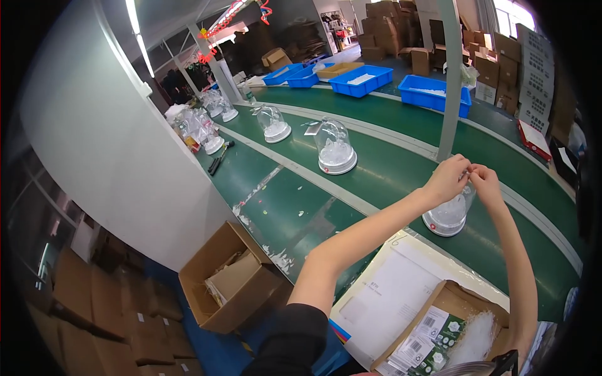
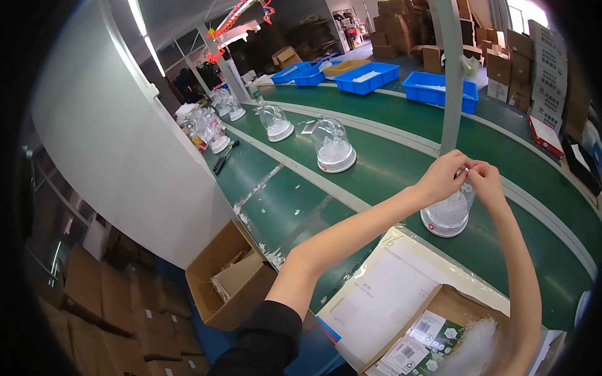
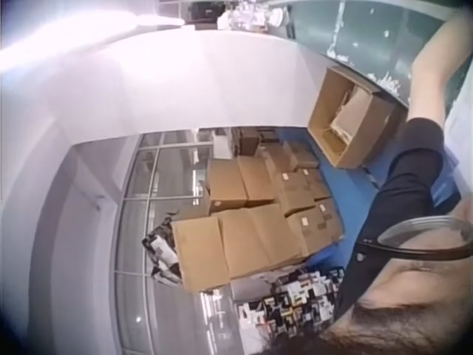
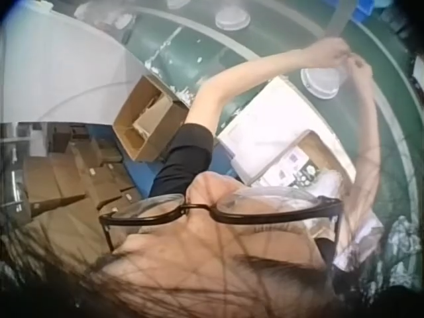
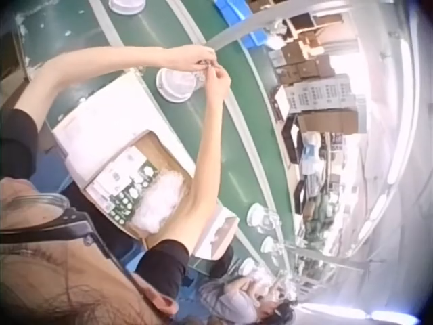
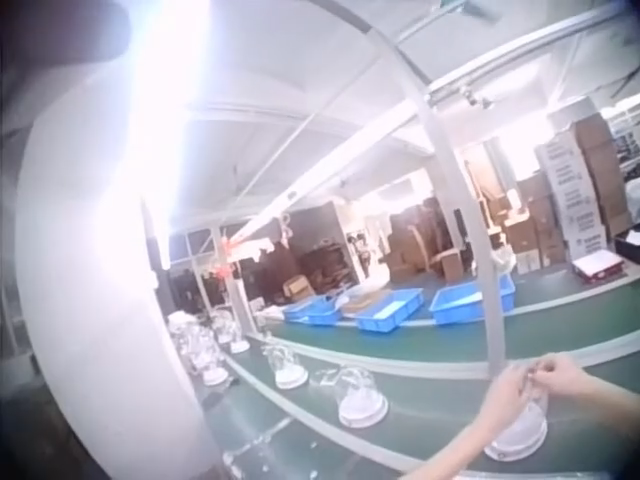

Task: Assembling and packaging light components on an assembly line.

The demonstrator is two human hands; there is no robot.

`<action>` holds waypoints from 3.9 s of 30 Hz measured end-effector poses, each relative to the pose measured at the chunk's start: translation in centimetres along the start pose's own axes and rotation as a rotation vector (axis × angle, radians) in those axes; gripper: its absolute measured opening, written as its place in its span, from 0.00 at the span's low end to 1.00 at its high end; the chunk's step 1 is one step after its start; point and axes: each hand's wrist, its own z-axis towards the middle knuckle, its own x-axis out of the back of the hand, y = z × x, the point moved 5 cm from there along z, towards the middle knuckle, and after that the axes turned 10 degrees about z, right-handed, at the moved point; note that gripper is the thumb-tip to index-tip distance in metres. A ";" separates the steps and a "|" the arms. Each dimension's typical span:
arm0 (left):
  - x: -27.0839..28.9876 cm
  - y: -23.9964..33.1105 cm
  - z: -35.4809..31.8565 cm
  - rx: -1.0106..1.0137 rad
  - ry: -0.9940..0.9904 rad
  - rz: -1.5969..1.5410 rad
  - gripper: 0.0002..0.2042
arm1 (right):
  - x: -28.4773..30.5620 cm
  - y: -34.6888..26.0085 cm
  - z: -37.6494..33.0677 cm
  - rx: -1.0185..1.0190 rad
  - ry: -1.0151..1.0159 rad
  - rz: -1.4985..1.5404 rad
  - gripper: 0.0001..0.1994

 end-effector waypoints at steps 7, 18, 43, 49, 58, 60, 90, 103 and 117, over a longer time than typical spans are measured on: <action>0.2 -0.2 -0.2 -0.041 0.047 0.217 0.08 | -1.0 -1.0 -0.1 -0.035 -0.045 0.024 0.11; 0.7 -0.3 -0.5 -0.119 0.135 0.143 0.08 | -0.5 0.3 0.3 -0.079 -0.151 0.165 0.12; 0.1 19.0 -21.2 0.244 -0.701 -0.174 0.25 | 7.1 -14.2 -39.3 -0.152 -0.141 -0.664 0.12; -3.1 24.6 -27.1 0.002 -0.768 0.120 0.24 | 7.0 -14.1 -44.9 -0.157 0.181 -0.611 0.14; -2.2 26.2 -27.6 0.037 -0.610 0.128 0.14 | 8.0 -15.1 -49.3 -0.111 0.321 -0.497 0.11; -1.4 26.5 -27.2 0.178 -0.660 0.068 0.13 | 7.8 -14.9 -49.3 -0.117 0.326 -0.485 0.11; 0.0 29.3 -32.4 0.952 -0.425 -0.886 0.24 | 11.1 -14.1 -47.8 -0.112 0.442 -0.766 0.05; -2.1 30.2 -32.2 0.919 -0.663 -0.612 0.15 | 12.1 -14.3 -48.6 -0.303 0.316 -0.750 0.11; -2.1 30.6 -31.0 0.983 -0.348 -1.131 0.21 | 12.5 -17.5 -51.2 -0.454 0.140 -0.593 0.10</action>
